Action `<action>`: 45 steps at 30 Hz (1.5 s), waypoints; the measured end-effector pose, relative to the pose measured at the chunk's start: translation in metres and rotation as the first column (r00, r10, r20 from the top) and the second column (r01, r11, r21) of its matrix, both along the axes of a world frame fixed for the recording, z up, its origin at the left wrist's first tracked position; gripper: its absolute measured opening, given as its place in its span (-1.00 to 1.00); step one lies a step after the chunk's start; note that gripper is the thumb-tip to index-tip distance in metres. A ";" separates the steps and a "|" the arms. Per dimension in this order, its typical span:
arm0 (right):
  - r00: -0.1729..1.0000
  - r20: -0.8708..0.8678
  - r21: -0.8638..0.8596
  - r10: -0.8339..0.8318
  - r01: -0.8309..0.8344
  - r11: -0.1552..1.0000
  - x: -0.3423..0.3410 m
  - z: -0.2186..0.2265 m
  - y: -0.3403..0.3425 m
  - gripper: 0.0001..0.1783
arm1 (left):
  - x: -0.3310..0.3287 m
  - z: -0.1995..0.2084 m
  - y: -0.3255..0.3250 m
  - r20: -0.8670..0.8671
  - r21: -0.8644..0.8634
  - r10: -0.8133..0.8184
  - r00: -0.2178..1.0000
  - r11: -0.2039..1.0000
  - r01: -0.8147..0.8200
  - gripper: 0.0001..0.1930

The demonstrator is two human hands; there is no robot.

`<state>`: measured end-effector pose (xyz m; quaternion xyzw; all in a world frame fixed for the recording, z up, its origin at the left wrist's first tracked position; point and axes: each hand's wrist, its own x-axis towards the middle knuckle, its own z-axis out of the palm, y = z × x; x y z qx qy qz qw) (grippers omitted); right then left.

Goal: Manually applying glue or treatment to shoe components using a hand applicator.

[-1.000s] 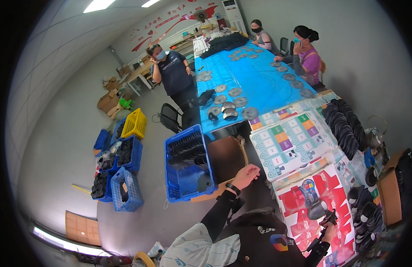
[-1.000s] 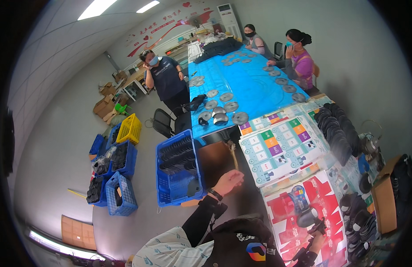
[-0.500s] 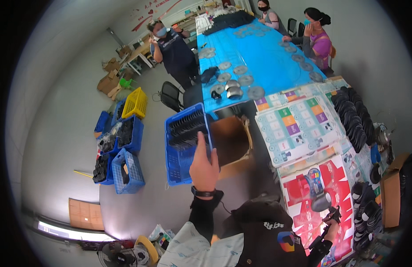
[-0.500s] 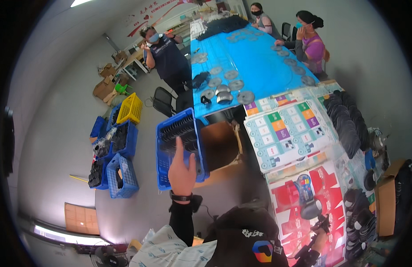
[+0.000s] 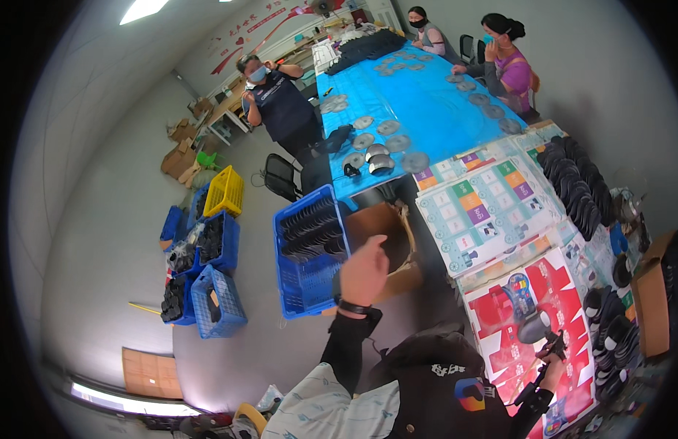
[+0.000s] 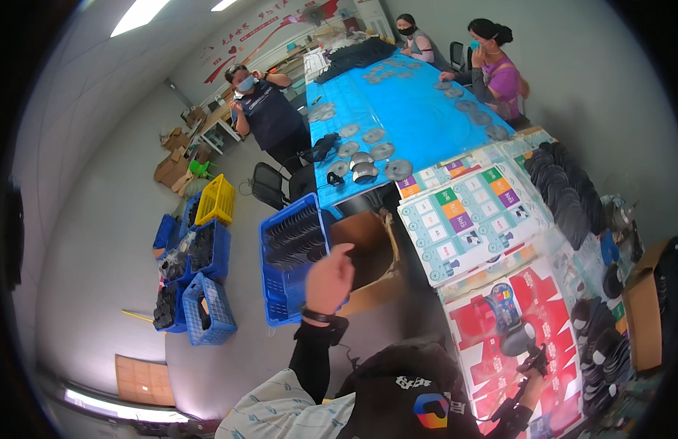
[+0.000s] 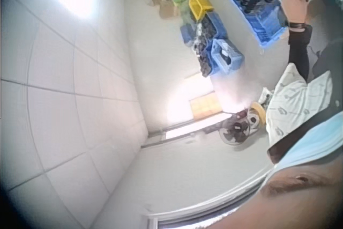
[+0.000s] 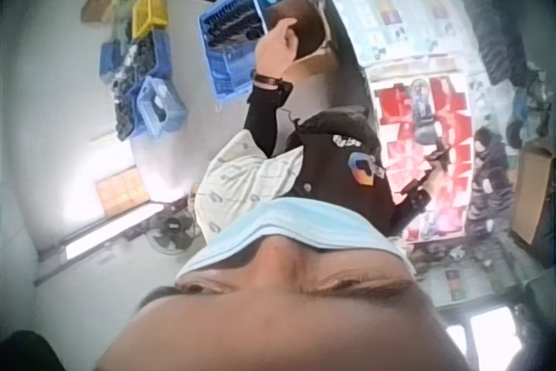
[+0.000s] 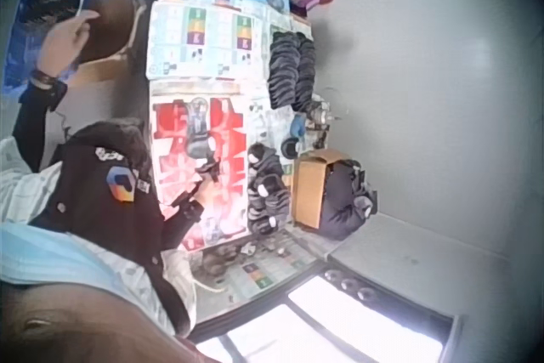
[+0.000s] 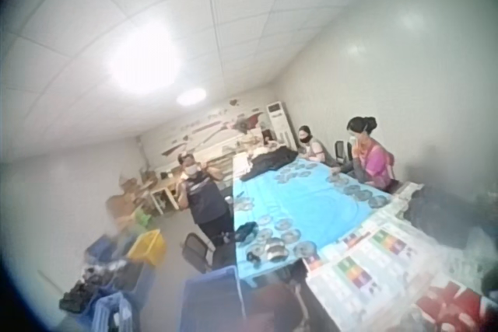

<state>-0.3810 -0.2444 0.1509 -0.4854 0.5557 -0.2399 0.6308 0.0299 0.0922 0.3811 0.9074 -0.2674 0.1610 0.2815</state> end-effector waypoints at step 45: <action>0.982 -0.184 0.042 -0.032 0.041 0.998 -0.012 -0.061 -0.039 -0.71 | -0.028 -0.192 -0.067 -0.714 0.336 -0.328 0.618 0.614 0.714 -0.71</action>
